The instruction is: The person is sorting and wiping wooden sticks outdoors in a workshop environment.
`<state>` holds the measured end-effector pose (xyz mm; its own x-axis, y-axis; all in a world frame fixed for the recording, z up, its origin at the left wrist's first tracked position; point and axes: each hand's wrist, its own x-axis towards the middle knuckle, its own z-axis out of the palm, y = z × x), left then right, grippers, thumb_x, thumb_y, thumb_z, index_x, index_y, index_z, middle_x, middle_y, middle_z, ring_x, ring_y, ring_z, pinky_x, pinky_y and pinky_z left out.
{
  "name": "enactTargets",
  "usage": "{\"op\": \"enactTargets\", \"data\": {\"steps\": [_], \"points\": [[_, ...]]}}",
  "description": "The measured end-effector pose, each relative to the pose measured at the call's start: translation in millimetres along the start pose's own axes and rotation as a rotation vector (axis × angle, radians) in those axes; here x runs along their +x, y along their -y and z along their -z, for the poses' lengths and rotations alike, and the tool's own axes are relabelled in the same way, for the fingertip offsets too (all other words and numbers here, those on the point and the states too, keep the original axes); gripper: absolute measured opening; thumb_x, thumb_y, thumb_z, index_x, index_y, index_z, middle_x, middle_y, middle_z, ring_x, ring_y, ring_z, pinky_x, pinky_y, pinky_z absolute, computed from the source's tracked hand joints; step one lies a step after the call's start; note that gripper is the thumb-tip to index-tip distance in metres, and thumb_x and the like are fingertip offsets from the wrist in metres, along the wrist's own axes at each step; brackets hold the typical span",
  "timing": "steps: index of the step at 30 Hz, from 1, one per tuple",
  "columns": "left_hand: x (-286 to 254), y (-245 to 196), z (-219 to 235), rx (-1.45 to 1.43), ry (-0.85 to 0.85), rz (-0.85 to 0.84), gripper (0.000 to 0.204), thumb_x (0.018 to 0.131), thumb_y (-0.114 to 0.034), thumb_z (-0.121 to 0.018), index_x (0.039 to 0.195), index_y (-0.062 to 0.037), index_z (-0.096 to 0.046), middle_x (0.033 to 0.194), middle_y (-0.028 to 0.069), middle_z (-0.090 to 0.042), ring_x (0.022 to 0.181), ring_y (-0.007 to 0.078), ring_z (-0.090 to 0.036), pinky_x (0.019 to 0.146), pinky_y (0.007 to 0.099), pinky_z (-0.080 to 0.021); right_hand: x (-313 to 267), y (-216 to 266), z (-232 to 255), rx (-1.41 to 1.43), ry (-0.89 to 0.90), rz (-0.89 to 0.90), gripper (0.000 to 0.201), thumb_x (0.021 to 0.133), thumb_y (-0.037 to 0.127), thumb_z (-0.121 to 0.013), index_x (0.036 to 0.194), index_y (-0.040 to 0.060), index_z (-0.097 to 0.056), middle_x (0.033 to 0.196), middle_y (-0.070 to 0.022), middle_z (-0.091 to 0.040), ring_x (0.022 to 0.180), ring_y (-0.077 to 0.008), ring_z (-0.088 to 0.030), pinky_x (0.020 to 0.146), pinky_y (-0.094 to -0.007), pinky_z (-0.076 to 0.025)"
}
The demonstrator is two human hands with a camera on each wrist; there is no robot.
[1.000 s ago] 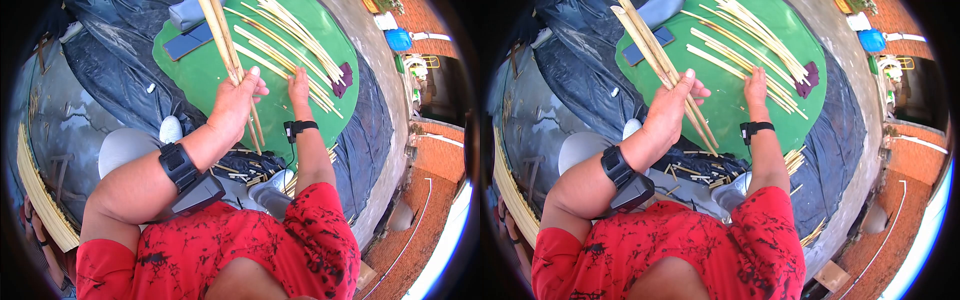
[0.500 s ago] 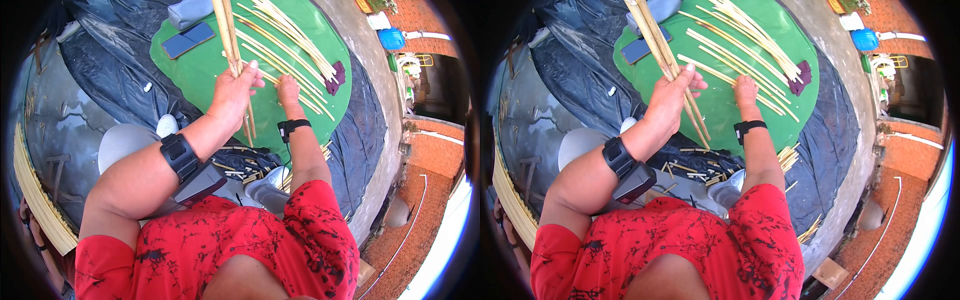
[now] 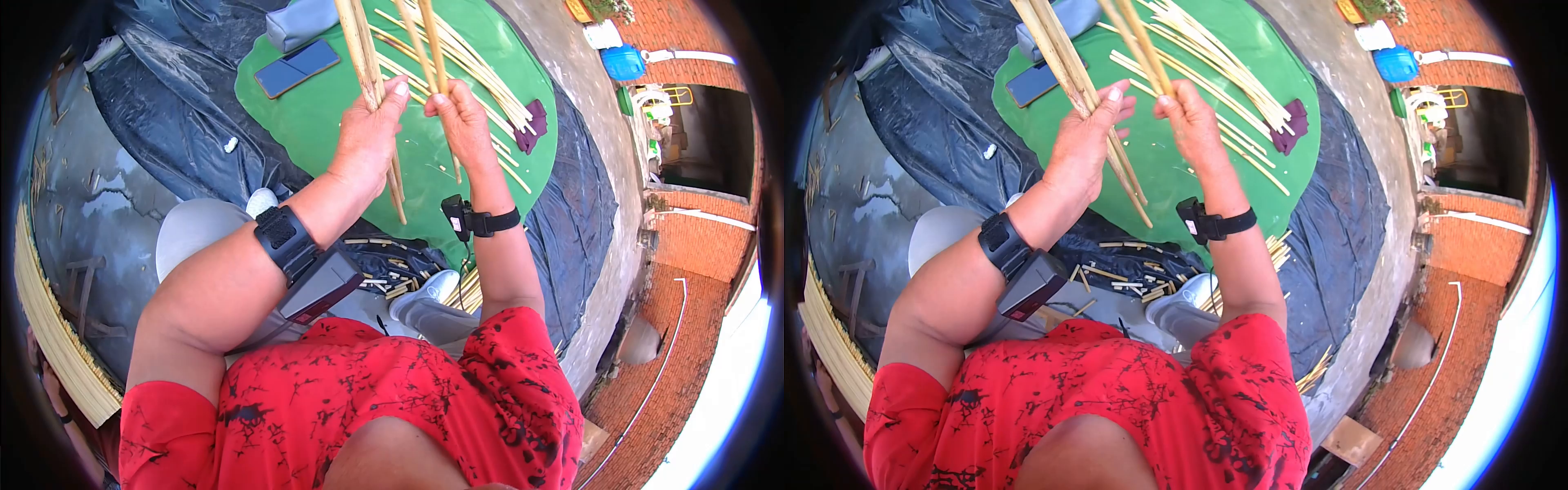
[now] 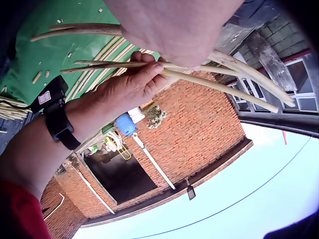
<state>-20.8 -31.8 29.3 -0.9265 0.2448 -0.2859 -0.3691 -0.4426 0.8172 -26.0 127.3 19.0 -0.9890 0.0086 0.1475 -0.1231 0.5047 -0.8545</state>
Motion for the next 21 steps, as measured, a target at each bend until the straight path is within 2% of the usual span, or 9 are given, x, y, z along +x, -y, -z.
{"op": "enactTargets", "data": {"steps": [1, 3, 7, 9, 12, 14, 17, 20, 21], "points": [[0, -1, 0, -0.036, 0.021, -0.062, 0.037, 0.088, -0.029, -0.047, 0.116, -0.0038, -0.049, 0.1, 0.0091, -0.057, 0.087, 0.0186, -0.055, 0.076, 0.0325, -0.043, -3, 13, -8, -0.001, -0.002, -0.001, 0.012, 0.087, 0.013, -0.05, 0.093, 0.0035, -0.051, 0.072, -0.0035, -0.056, 0.067, -0.0085, -0.052, 0.063, -0.0238, -0.045], [-2, -8, 1, -0.098, 0.042, -0.027, 0.036, 0.088, -0.029, -0.047, 0.113, -0.0032, -0.049, 0.1, 0.0096, -0.057, 0.088, 0.0189, -0.055, 0.077, 0.0325, -0.043, -8, 27, -21, 0.196, 0.273, -0.026, 0.015, 0.088, 0.015, -0.048, 0.095, 0.003, -0.052, 0.071, -0.0028, -0.055, 0.067, -0.0095, -0.053, 0.063, -0.024, -0.045], [-1, -6, 14, -0.158, 0.145, 0.079, 0.029, 0.088, -0.027, -0.047, 0.102, -0.0017, -0.051, 0.096, 0.0118, -0.058, 0.088, 0.0192, -0.054, 0.076, 0.0317, -0.044, -11, 20, -20, 0.174, 0.419, -0.096, 0.018, 0.089, 0.018, -0.047, 0.095, 0.0027, -0.054, 0.071, -0.0033, -0.055, 0.068, -0.01, -0.053, 0.064, -0.0231, -0.045], [1, -4, 11, -0.17, 0.042, 0.072, 0.026, 0.089, -0.026, -0.047, 0.097, -0.0021, -0.051, 0.094, 0.0122, -0.058, 0.086, 0.0188, -0.054, 0.075, 0.0318, -0.043, -11, 15, -16, 0.281, 0.534, -0.254, 0.023, 0.088, 0.024, -0.048, 0.094, 0.0037, -0.057, 0.074, -0.0049, -0.057, 0.07, -0.011, -0.054, 0.064, -0.0238, -0.046], [2, -7, 6, -0.123, -0.101, 0.023, 0.022, 0.089, -0.024, -0.047, 0.09, -0.003, -0.051, 0.089, 0.0123, -0.059, 0.083, 0.0182, -0.055, 0.075, 0.0318, -0.042, 3, -44, -2, 0.18, 0.395, -0.323, 0.027, 0.085, 0.029, -0.053, 0.094, 0.0042, -0.059, 0.078, -0.0086, -0.061, 0.071, -0.0185, -0.058, 0.067, -0.0286, -0.047], [3, -6, 7, -0.066, -0.153, -0.024, 0.021, 0.089, -0.024, -0.047, 0.089, -0.0035, -0.05, 0.087, 0.012, -0.059, 0.082, 0.018, -0.055, 0.075, 0.0317, -0.042, 15, -100, 13, -0.368, 0.107, -0.298, 0.032, 0.08, 0.031, -0.057, 0.096, 0.0022, -0.059, 0.086, -0.0132, -0.062, 0.078, -0.0284, -0.059, 0.073, -0.0347, -0.047], [3, -2, 9, -0.058, -0.145, -0.016, 0.021, 0.089, -0.024, -0.047, 0.089, -0.0036, -0.05, 0.083, 0.0107, -0.059, 0.082, 0.0177, -0.055, 0.077, 0.0318, -0.041, 22, -158, 38, -0.621, 0.059, -0.31, 0.038, 0.079, 0.029, -0.058, 0.105, 0.0023, -0.054, 0.102, -0.0161, -0.057, 0.096, -0.0327, -0.052, 0.085, -0.0364, -0.042], [2, -2, 9, -0.032, -0.145, 0.014, 0.021, 0.089, -0.025, -0.047, 0.088, -0.0037, -0.05, 0.081, 0.0101, -0.059, 0.082, 0.0177, -0.055, 0.077, 0.0313, -0.041, 26, -205, 46, -0.936, 0.028, -0.292, 0.054, 0.079, 0.03, -0.057, 0.125, 0.009, -0.037, 0.128, -0.0157, -0.036, 0.12, -0.0314, -0.031, 0.097, -0.0365, -0.031], [2, -1, 9, -0.03, -0.141, 0.019, 0.021, 0.089, -0.025, -0.047, 0.088, -0.0036, -0.05, 0.081, 0.0101, -0.059, 0.082, 0.0177, -0.055, 0.077, 0.0313, -0.041, 27, -206, 41, -0.928, 0.031, -0.291, 0.054, 0.079, 0.03, -0.057, 0.125, 0.009, -0.037, 0.128, -0.0157, -0.036, 0.12, -0.0314, -0.031, 0.097, -0.0365, -0.031]]}}
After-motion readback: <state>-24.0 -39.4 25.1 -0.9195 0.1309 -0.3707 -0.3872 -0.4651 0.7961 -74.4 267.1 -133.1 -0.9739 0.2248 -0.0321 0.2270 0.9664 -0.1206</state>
